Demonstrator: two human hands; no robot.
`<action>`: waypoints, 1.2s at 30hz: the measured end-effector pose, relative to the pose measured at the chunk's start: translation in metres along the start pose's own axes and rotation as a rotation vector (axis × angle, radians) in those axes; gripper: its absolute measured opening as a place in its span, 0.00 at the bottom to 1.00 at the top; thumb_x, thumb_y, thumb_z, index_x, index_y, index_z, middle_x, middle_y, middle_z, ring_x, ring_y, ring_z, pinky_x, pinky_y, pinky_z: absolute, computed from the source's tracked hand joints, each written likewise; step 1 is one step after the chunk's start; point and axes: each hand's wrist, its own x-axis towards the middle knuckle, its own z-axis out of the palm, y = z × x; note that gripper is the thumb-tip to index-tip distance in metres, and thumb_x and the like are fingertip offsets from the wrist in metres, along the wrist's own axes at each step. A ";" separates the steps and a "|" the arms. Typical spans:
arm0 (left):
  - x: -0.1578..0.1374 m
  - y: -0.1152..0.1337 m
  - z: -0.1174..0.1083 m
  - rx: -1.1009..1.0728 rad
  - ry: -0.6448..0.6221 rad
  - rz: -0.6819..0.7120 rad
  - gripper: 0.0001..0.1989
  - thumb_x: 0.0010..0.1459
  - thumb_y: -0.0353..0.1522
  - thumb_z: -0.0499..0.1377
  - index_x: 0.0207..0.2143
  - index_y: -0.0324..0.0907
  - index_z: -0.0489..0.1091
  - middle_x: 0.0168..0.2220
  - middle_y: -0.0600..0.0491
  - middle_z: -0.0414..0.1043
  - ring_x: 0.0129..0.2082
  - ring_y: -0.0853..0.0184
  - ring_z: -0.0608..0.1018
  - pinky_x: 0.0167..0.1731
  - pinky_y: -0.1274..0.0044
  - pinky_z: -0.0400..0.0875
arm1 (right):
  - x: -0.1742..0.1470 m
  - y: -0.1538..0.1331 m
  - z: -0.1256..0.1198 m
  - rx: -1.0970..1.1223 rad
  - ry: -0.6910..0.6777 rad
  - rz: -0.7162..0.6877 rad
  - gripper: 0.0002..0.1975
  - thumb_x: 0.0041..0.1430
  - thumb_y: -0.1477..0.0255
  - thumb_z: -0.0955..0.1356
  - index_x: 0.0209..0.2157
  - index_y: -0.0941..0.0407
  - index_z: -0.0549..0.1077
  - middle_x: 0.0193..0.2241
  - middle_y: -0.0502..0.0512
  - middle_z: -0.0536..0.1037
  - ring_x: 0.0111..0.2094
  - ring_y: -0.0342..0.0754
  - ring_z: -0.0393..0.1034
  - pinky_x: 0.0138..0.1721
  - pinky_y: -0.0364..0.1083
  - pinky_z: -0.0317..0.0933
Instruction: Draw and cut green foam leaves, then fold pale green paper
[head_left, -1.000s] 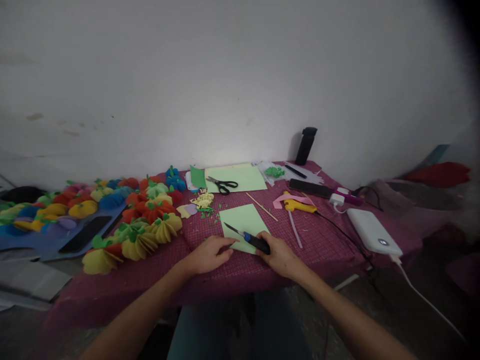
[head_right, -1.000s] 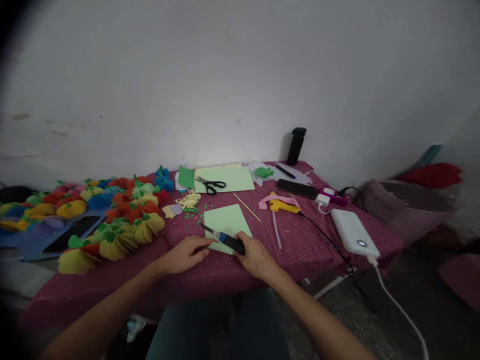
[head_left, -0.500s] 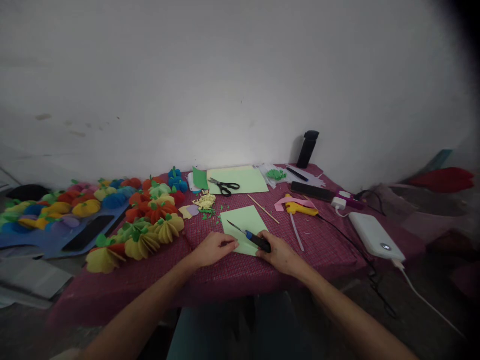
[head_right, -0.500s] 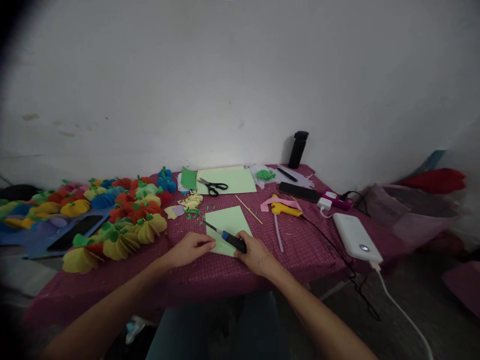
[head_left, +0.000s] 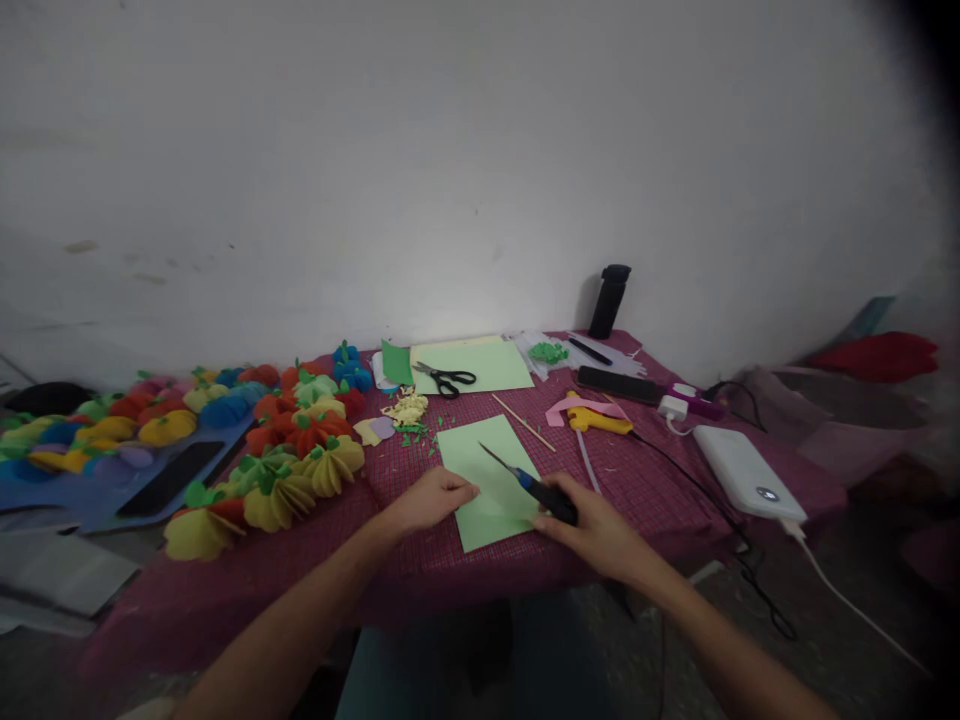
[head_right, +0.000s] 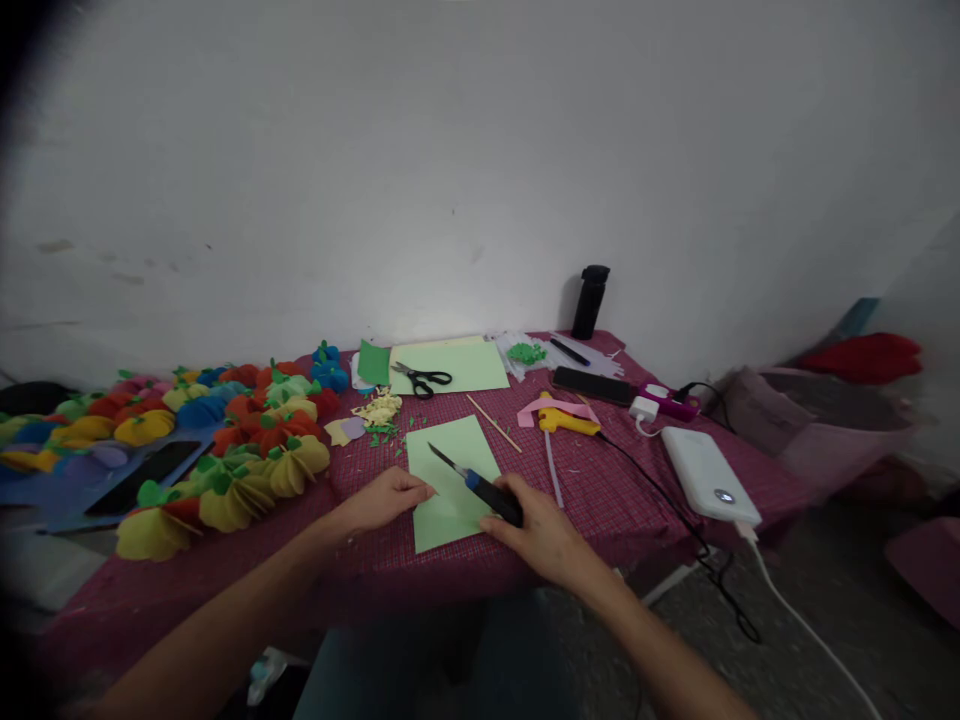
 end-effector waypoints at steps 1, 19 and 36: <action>0.000 0.000 0.000 -0.001 0.001 -0.001 0.22 0.57 0.43 0.48 0.16 0.42 0.48 0.19 0.60 0.41 0.20 0.74 0.50 0.19 0.79 0.45 | -0.011 0.003 -0.007 0.024 0.004 0.011 0.20 0.54 0.64 0.68 0.48 0.55 0.65 0.45 0.58 0.73 0.45 0.54 0.67 0.46 0.50 0.60; -0.010 0.003 0.004 0.038 -0.001 0.024 0.23 0.60 0.44 0.47 0.18 0.39 0.61 0.18 0.58 0.51 0.20 0.73 0.56 0.21 0.80 0.51 | -0.074 0.004 0.007 -0.476 -0.110 -0.050 0.26 0.54 0.75 0.65 0.55 0.48 0.63 0.41 0.58 0.72 0.39 0.54 0.68 0.39 0.51 0.65; 0.034 0.042 0.054 0.670 0.050 0.242 0.25 0.65 0.44 0.41 0.60 0.44 0.54 0.62 0.47 0.50 0.62 0.60 0.53 0.58 0.63 0.45 | -0.088 0.017 -0.003 -0.694 0.031 0.034 0.22 0.57 0.73 0.64 0.55 0.53 0.64 0.39 0.59 0.72 0.37 0.53 0.71 0.34 0.51 0.68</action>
